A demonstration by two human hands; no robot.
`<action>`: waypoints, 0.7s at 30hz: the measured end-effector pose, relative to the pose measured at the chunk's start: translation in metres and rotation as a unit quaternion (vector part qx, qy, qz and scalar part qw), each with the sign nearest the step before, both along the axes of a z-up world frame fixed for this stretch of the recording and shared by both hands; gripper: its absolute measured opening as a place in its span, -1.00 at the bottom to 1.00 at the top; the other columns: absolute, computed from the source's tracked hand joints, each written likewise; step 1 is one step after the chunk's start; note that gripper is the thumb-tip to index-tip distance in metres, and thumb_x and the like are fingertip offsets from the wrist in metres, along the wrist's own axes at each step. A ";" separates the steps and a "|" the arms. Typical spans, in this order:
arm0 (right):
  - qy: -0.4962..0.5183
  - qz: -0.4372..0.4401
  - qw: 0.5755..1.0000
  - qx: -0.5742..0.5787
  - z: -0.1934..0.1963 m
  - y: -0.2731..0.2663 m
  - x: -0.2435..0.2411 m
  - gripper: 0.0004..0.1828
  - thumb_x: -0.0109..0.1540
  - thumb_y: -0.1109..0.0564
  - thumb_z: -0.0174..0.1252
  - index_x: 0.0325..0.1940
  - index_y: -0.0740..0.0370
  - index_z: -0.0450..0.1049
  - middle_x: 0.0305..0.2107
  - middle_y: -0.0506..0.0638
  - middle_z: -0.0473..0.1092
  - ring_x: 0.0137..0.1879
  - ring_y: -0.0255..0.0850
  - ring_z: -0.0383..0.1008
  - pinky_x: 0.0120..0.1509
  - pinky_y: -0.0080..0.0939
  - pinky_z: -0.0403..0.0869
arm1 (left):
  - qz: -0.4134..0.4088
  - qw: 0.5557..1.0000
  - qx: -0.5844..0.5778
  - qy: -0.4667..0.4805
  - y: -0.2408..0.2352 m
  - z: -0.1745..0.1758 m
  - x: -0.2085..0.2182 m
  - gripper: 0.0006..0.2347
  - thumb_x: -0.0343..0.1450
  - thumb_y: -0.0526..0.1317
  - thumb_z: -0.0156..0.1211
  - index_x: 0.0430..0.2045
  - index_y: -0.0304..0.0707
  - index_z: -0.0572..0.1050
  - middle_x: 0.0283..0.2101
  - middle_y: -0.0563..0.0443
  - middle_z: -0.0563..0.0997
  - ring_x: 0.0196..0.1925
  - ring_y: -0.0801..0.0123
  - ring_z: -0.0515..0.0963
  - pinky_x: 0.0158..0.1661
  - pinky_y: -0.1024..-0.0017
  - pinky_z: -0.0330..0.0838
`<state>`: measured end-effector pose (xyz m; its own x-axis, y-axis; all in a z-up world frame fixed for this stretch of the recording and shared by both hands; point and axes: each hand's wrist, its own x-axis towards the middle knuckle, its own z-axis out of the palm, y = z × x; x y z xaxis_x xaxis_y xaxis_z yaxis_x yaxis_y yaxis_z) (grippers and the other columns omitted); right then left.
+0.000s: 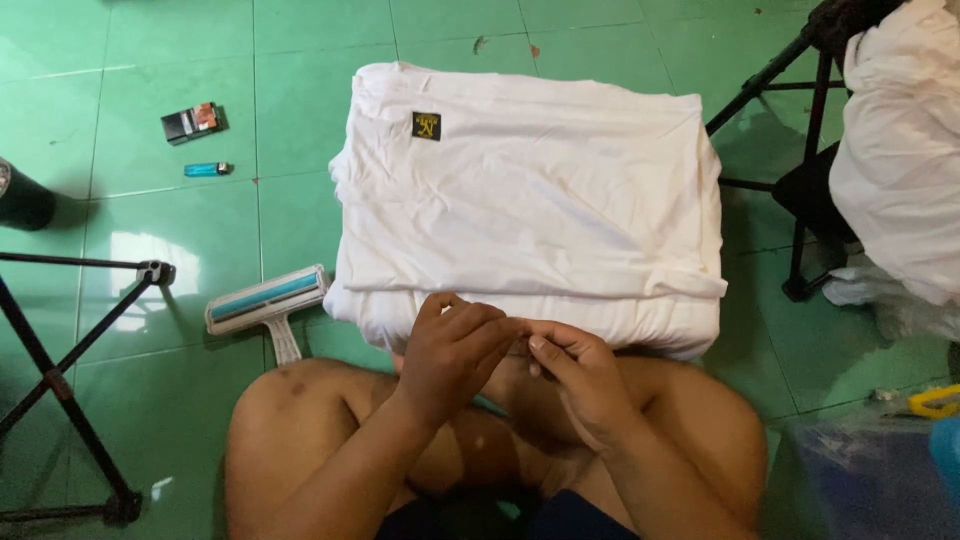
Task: The person uses a lint roller to clean a white t-shirt laid on their lap, then folds the shirt neatly. They use scissors to trim a loose thread on the collar and place a transparent sheet over the folded shirt before folding it again.
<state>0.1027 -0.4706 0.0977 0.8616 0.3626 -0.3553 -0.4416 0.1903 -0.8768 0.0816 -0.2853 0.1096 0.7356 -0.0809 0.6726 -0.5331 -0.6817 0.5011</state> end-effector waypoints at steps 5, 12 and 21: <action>-0.089 0.048 0.991 -0.083 -0.008 -0.011 0.001 -0.72 0.27 0.26 0.21 0.00 0.48 0.65 -0.38 0.17 0.59 -0.29 -0.25 0.43 -0.16 -0.29 0.47 | 0.037 0.996 0.079 0.007 0.025 -0.036 -0.006 -0.99 0.44 -0.26 0.25 -0.36 -0.10 0.55 -0.48 0.07 0.53 -0.42 0.21 0.60 -0.20 0.26 0.43; -0.256 -0.081 0.883 -0.385 -0.030 -0.105 0.050 -0.92 0.23 0.28 0.26 -0.26 0.19 0.64 -0.48 0.05 0.49 -0.27 -0.23 0.46 -0.06 -0.16 0.47 | 0.307 0.861 -0.050 0.401 0.133 -0.035 -0.033 -0.76 0.48 0.02 0.19 -0.35 -0.14 0.55 -0.36 -0.28 0.62 -0.15 -0.33 0.59 -0.12 -0.11 0.45; -0.225 -0.149 0.815 -0.514 -0.070 -0.183 0.107 -0.71 0.36 0.03 0.26 0.06 0.26 0.54 -0.26 0.09 0.50 -0.10 -0.02 0.53 -0.01 0.00 0.44 | 0.276 0.870 -0.176 0.369 0.156 -0.042 -0.026 -0.69 0.43 -0.11 0.33 -0.01 -0.25 0.57 -0.01 -0.27 0.66 0.05 -0.04 0.65 0.04 0.08 0.53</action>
